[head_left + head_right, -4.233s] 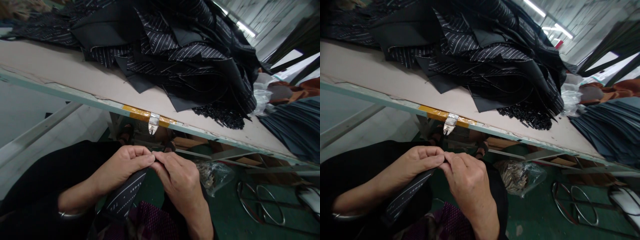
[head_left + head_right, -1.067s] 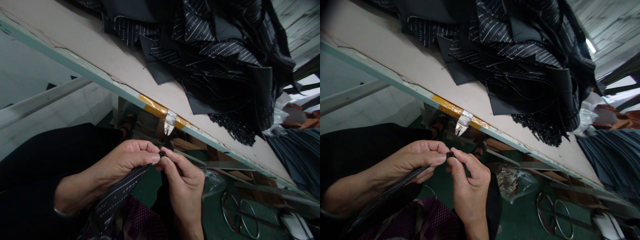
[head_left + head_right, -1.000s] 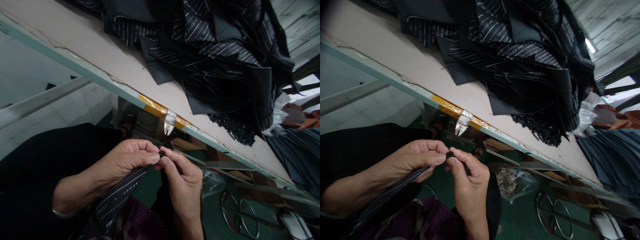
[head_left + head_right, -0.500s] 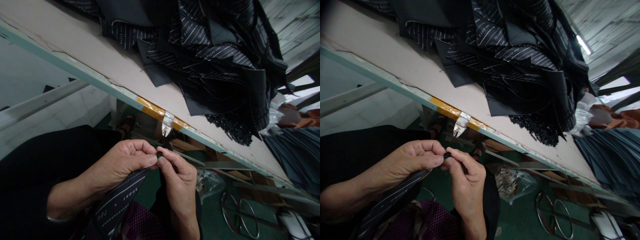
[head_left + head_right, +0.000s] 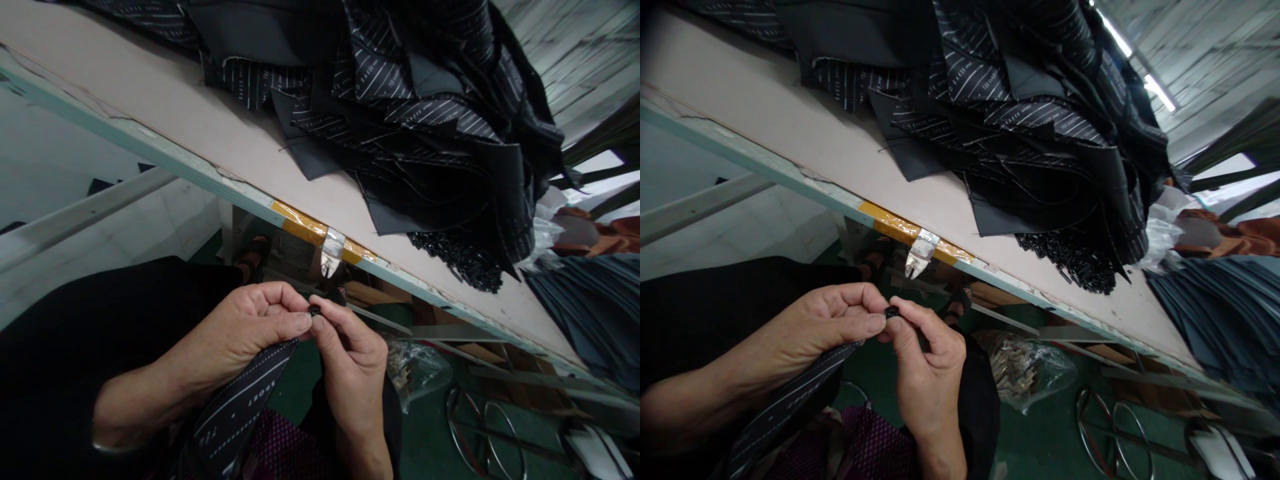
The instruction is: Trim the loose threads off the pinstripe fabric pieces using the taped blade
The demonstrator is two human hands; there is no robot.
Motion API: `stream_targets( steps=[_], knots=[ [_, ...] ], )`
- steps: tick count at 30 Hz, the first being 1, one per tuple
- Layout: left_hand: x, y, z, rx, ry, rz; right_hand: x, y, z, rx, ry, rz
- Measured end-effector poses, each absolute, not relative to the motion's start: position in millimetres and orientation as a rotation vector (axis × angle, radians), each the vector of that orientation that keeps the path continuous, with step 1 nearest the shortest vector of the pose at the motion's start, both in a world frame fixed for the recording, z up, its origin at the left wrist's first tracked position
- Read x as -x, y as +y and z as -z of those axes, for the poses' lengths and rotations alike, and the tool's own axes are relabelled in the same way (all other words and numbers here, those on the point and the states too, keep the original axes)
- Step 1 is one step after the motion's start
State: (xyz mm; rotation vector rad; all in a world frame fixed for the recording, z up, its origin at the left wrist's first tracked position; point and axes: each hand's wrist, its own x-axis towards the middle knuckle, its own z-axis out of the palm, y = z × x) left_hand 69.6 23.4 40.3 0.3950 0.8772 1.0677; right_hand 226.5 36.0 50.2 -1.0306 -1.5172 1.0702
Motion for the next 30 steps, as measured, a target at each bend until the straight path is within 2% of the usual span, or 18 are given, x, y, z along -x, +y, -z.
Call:
stream_targets(
  steps=[8, 16, 20, 24, 30],
  knots=[
    [-71, 25, -40, -0.36, 0.848, -1.091, -226, 35, -48, 1.004, -1.617, -0.936],
    [-72, 24, -41, -0.391, 0.815, -1.111, -231, 38, -40, 0.853, -1.995, -0.274],
    [-72, 21, -39, -0.387, 0.801, -1.116, -233, 38, -38, 0.798, -2.074, -0.092],
    [-71, 23, -40, -0.37, 0.811, -1.072, -232, 37, -37, 0.789, -2.087, -0.043],
    [-69, 24, -40, -0.391, 0.875, -1.052, -228, 36, -39, 0.852, -2.0, -0.233]
  ],
)
